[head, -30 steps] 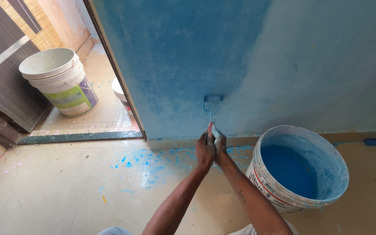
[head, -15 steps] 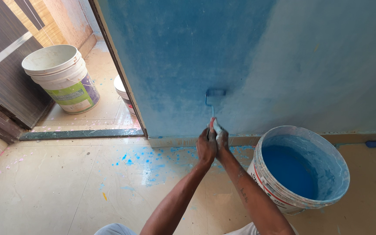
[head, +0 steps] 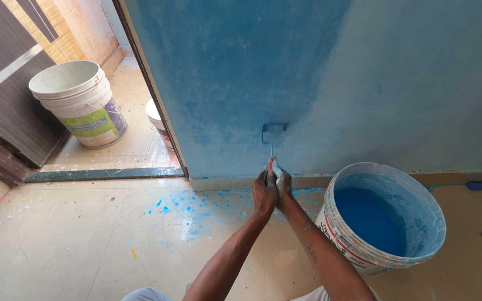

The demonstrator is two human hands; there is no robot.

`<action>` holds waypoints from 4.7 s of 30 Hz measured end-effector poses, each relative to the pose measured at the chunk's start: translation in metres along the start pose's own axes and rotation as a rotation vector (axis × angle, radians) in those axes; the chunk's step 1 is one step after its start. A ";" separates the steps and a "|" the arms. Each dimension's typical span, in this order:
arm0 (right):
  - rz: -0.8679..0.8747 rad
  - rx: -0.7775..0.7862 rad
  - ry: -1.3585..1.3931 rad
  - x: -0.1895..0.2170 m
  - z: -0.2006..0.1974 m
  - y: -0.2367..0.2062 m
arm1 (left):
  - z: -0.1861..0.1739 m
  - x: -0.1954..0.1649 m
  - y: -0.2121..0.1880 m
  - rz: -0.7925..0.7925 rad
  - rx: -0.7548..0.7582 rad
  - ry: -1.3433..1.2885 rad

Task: The person sits on the tiled floor and uses a small paint roller to apply blue paint to the lower section of an interior wall, at times reaching up to roll higher patches and reloading the roller from a bucket of blue paint beside them.

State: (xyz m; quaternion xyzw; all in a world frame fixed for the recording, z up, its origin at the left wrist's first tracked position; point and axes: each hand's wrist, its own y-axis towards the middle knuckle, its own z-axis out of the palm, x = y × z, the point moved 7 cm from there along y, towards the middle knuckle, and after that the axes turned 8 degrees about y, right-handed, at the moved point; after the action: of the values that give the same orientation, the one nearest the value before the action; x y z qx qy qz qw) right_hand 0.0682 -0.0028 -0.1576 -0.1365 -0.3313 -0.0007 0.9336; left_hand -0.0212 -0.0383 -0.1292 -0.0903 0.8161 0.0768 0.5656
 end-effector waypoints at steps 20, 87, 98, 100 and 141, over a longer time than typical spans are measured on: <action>-0.034 -0.016 -0.113 0.006 0.009 0.000 | -0.007 -0.008 0.003 0.056 -0.018 -0.035; -0.267 -0.150 -1.879 0.057 0.009 -0.013 | 0.065 -0.024 -0.039 -0.412 0.338 -1.614; -0.300 -0.044 -1.895 -0.003 0.063 -0.003 | 0.006 -0.003 -0.012 -0.237 0.259 -1.635; -0.250 -0.049 -1.863 0.001 0.060 -0.004 | 0.013 0.001 -0.014 -0.353 0.249 -1.645; -0.284 -0.054 -1.832 0.012 0.080 -0.012 | 0.008 -0.019 -0.005 -0.221 0.323 -1.729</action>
State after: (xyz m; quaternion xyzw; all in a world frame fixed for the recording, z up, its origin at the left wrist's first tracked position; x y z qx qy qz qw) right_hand 0.0271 0.0074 -0.0876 -0.0638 -0.9532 -0.0146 0.2952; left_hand -0.0062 -0.0402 -0.1145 0.0019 0.0907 -0.0528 0.9945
